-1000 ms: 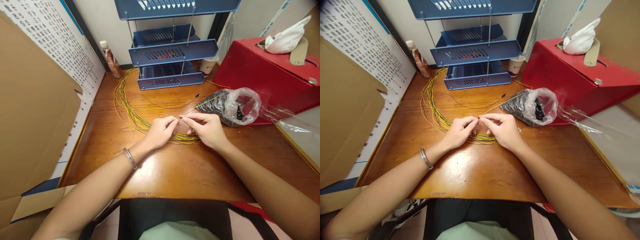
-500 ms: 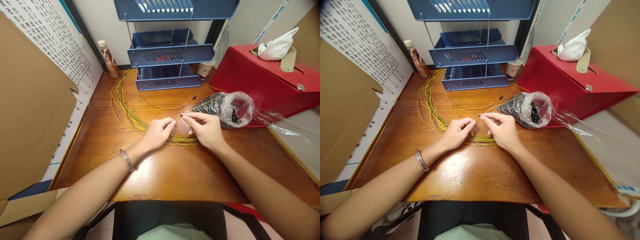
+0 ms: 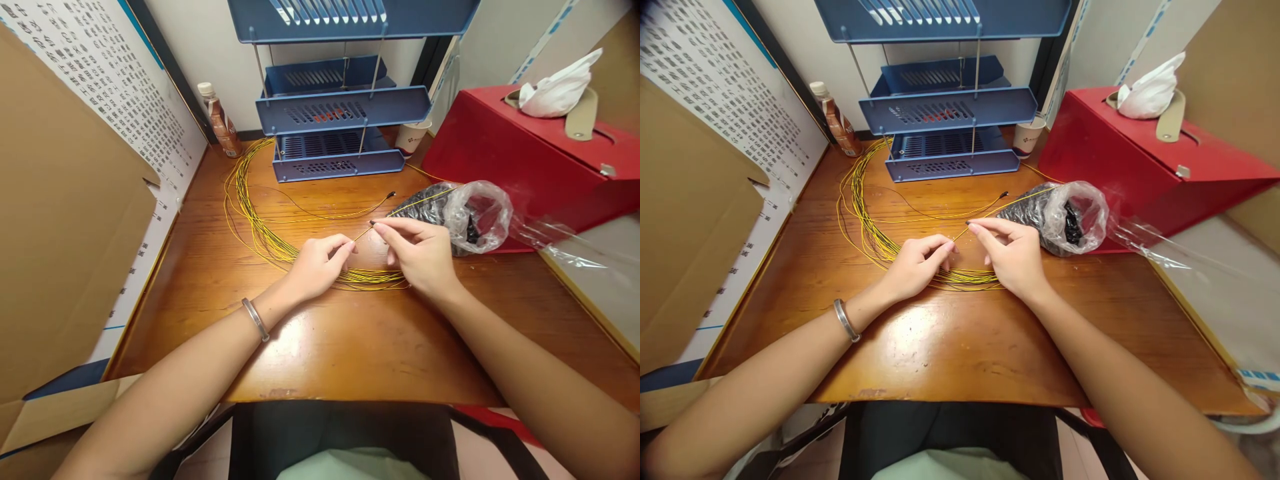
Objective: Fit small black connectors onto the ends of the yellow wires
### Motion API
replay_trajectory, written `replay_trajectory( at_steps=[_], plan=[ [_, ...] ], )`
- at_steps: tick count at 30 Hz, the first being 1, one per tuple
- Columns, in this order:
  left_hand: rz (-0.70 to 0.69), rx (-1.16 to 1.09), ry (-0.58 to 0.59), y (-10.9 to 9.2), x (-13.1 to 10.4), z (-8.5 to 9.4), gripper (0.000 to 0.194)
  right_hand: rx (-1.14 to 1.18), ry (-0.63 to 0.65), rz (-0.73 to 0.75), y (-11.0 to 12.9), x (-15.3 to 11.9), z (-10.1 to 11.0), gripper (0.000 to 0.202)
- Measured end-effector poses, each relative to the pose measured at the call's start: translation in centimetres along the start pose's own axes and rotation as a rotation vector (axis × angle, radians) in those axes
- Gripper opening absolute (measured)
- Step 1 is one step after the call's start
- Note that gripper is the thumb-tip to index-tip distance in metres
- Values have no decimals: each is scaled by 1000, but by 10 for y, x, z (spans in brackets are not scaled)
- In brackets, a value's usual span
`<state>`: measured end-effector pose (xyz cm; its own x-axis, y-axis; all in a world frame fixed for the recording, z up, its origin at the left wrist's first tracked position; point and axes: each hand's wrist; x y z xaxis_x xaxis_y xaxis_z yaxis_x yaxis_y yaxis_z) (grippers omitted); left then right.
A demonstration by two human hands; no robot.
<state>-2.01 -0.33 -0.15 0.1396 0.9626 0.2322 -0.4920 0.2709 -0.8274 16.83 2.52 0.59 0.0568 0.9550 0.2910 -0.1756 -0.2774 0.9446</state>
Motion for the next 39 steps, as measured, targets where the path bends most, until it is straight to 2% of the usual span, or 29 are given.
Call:
replay_trajectory(
  at_steps=[3, 10, 12, 17, 19, 27, 29, 33, 35, 39],
  plan=[
    [-4, 8, 1, 0, 0, 0, 34, 14, -37, 2, 1, 3, 3, 21],
    [-49, 28, 13, 1, 0, 1, 34, 41, 182, -46, -2, -7, -7, 27],
    [-48, 32, 10, 1, 0, 1, 34, 41, 173, -42, -2, -7, -8, 26],
    [-7, 13, 5, 1, 1, 1, 34, 18, 23, -35, 1, 0, 1, 23],
    [1, 11, 6, 1, 1, 1, 34, 22, 2, -40, 2, 2, 3, 24],
    [-31, 28, 6, 2, 0, 0, 34, 28, 178, -53, 2, -6, -6, 27],
    [-27, 18, 2, 2, 0, 0, 34, 11, 151, -44, 2, -5, -4, 25],
    [17, -24, -12, 1, 1, 1, 33, 38, 18, -19, 3, 2, 2, 23],
    [20, -28, -15, 0, 1, 1, 33, 58, 11, -29, 3, 3, 3, 25],
    [-27, 2, -3, 1, 0, 1, 35, 55, 160, -57, 2, -4, -3, 30]
  ],
)
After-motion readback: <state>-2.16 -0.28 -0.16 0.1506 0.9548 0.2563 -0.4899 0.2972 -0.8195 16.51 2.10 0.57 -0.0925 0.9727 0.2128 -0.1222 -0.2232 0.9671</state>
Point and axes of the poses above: each hand's wrist, its own x-axis towards the middle knuckle, its own z-axis out of the back of the hand, y = z × x, and after that the axes turned 7 degrees about -y, right-handed
